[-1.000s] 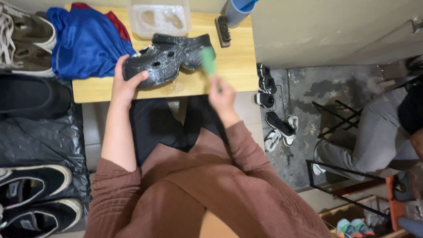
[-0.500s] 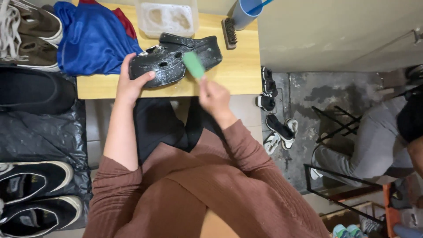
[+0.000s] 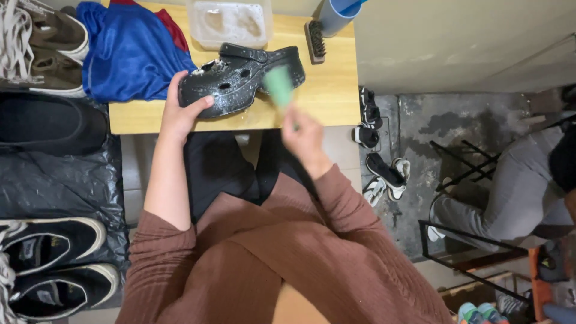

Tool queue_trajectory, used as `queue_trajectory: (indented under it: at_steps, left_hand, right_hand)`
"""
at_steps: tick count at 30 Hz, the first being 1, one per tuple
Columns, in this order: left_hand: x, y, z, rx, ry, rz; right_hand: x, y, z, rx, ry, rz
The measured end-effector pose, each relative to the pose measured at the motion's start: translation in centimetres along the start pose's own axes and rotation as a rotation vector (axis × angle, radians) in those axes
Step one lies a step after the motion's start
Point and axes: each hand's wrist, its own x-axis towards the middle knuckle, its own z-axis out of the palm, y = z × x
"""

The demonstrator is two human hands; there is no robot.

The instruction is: The person scrubs a black clog-style shoe with a green brush, applying a white cleaning substance to the exterior and interior surfaces. They rotate the shoe to clean different areas, including the sole and the footbed, while holding it on a wooden table.

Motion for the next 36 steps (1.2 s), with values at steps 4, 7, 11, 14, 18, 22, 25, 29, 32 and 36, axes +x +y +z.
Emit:
queue_trajectory:
  at_steps: [4,7,11,14,18,22,25,29,32,36]
  left_hand:
    - [-0.2,0.0,0.0,-0.001,-0.003,-0.011]
    - [-0.1,-0.2,0.2,-0.004,0.004,0.022]
    - [-0.1,0.1,0.1,0.004,-0.014,0.013]
    - [0.1,-0.8,0.1,-0.011,-0.006,0.022]
    - [0.5,-1.2,0.2,-0.049,0.004,0.049]
    - [0.2,-0.7,0.0,-0.056,-0.003,0.034]
    - [0.2,-0.8,0.1,-0.019,0.005,0.018]
    - [0.1,-0.6,0.0,0.014,-0.004,0.022]
    - [0.6,-0.7,-0.1,0.002,0.007,-0.003]
    - [0.7,-1.3,-0.3,0.062,-0.014,0.041]
  right_hand:
    - [0.4,2.7,-0.4,-0.024,-0.021,-0.005]
    - [0.6,3.4,-0.2,-0.089,0.059,0.176]
    - [-0.4,0.9,0.7,-0.122,0.047,-0.070]
    - [1.5,1.2,0.4,-0.055,0.114,0.024]
    - [-0.2,-3.5,1.8,-0.045,0.119,-0.189]
    - [1.7,-4.0,2.1,-0.011,0.096,-0.211]
    - [2.5,-6.7,2.0,0.023,0.157,-0.126]
    - [3.4,-6.9,2.3,0.022,0.073,-0.241]
    - [4.2,-7.2,2.7,0.047,0.110,-0.138]
    - [1.8,-10.4,1.8,-0.065,0.035,-0.436]
